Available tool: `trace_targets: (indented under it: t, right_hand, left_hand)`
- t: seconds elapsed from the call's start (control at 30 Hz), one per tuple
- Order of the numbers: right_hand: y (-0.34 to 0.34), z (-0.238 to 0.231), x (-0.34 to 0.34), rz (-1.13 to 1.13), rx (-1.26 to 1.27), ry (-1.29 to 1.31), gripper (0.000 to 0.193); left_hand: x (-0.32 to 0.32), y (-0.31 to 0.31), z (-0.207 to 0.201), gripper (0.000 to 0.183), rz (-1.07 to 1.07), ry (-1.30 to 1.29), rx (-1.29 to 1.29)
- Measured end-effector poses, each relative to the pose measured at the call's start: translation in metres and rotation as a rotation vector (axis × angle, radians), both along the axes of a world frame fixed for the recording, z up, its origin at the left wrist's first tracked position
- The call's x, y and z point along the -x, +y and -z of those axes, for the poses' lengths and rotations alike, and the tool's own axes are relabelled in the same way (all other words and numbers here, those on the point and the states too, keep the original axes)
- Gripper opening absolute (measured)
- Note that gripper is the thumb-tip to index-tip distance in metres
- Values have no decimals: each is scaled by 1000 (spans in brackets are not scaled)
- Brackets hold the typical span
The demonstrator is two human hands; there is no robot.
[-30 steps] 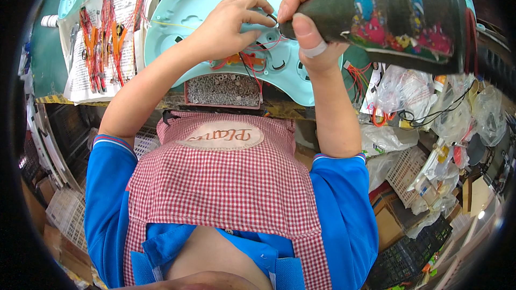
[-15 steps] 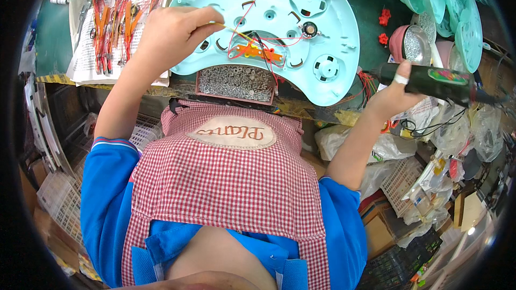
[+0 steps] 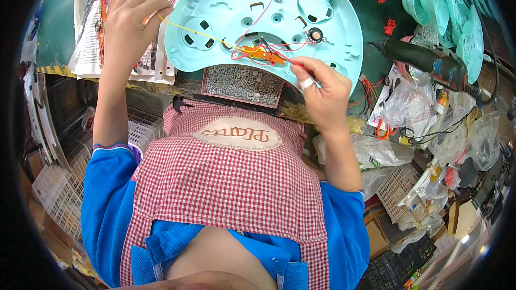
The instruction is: The person assembles light-blue plastic plates by inserting small star-shaped pieces and connecting wires using a soldering iron. They handle multiple plates, place them on a green workbench, and use tools to secure components inside the plates.
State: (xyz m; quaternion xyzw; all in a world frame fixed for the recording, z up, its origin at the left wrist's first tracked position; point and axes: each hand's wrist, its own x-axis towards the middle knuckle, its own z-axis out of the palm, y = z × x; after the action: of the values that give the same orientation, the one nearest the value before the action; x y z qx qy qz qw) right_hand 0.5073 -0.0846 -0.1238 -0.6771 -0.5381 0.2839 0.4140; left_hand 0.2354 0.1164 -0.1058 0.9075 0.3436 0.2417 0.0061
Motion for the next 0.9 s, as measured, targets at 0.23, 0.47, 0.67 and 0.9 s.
trace_targets:
  t: [0.23, 0.47, 0.67, 0.9]
  right_hand:
    - [65, -4, -57, -232, -230, -936, 23]
    - [97, 11, -5, -414, -52, -376, 18]
    - [103, 23, 5, -450, -87, -424, 17]
    - [111, 20, 10, -544, -95, -620, 12]
  left_hand:
    - [13, -9, 5, 8, -35, 66, 221]
    - [10, -31, 4, 12, -95, -95, 401]
    - [13, -27, 16, 13, 34, -204, 331]
    - [15, -26, 23, 16, -131, -106, 437]
